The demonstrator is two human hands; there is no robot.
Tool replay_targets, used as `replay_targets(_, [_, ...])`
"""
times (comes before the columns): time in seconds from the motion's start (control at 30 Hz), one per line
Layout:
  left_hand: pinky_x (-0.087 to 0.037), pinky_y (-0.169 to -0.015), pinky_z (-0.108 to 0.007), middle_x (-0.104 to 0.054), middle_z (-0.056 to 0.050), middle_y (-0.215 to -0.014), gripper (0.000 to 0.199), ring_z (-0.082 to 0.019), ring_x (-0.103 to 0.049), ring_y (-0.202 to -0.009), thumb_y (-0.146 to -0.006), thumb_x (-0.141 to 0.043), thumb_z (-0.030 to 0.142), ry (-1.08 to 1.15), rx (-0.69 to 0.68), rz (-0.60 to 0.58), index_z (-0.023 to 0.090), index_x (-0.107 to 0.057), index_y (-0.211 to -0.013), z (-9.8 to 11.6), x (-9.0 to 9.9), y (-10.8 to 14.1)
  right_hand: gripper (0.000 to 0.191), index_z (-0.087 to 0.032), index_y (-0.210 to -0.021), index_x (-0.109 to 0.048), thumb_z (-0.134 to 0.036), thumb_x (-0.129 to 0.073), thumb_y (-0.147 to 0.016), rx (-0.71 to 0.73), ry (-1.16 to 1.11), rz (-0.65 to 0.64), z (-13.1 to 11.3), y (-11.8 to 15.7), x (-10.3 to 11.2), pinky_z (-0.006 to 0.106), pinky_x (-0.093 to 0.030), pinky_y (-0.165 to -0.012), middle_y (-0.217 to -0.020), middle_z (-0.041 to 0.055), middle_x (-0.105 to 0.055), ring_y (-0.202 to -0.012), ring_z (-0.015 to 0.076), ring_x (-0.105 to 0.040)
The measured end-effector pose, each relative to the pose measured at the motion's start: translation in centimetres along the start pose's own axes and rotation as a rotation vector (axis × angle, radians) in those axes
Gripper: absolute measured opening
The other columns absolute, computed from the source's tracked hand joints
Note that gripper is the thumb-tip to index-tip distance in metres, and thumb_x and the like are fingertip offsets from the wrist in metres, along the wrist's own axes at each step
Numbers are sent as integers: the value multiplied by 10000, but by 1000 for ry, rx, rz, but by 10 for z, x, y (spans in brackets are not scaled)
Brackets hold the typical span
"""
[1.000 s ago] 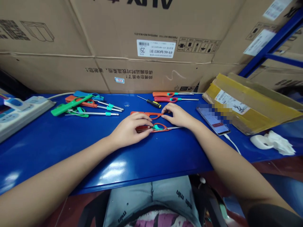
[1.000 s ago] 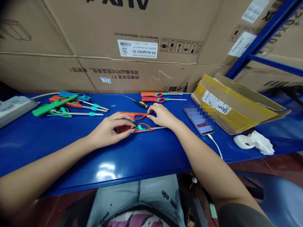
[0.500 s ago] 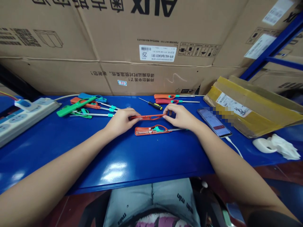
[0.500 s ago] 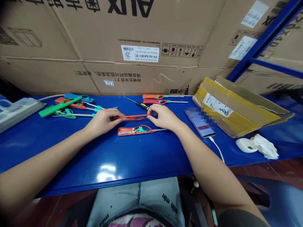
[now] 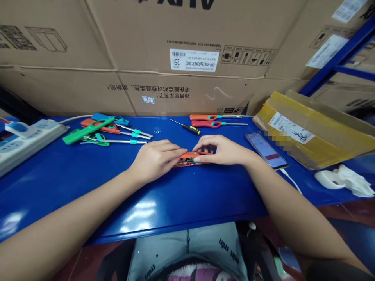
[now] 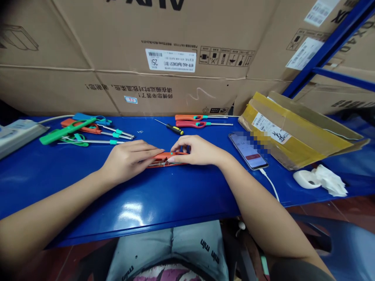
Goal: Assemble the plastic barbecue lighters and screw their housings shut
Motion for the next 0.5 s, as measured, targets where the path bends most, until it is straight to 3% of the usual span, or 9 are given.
replay_targets(0.17, [-557,-759,-319,-794,-51,-1048,261,-194,-715,-862,-1007,-529,250,14,68,-62,201,-756,-1125,-5,-1,1,311,-175,-945,-725,-460,-765,-827,14,26,-3,0,-1,-2,289,-457,-724,-874,22,-641,-769,149,-559])
replay_targets(0.37, [-543,-786,-374,-767,-93,-1027,352,-253,-684,-904,-936,-595,389,84,122,-292,169,-739,-1169,-9,-4,-4,273,-180,-943,-696,-391,-802,-806,143,67,69,-1,-3,-4,304,-476,-759,-935,34,-638,-797,159,-574])
replay_targets(0.5, [-520,-801,-367,-747,-77,-994,313,-248,-666,-904,-929,-600,382,116,129,-418,198,-741,-1140,-10,-5,-7,241,-184,-953,-692,-348,-801,-813,215,102,84,-2,-3,-7,318,-484,-798,-957,39,-629,-838,171,-589])
Point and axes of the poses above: each hand's wrist, its own y-axis away from the middle knuckle, its own x-axis out of the back of the hand, z = x × y, the point moved 7 cm from there along -y, towards the middle knuckle
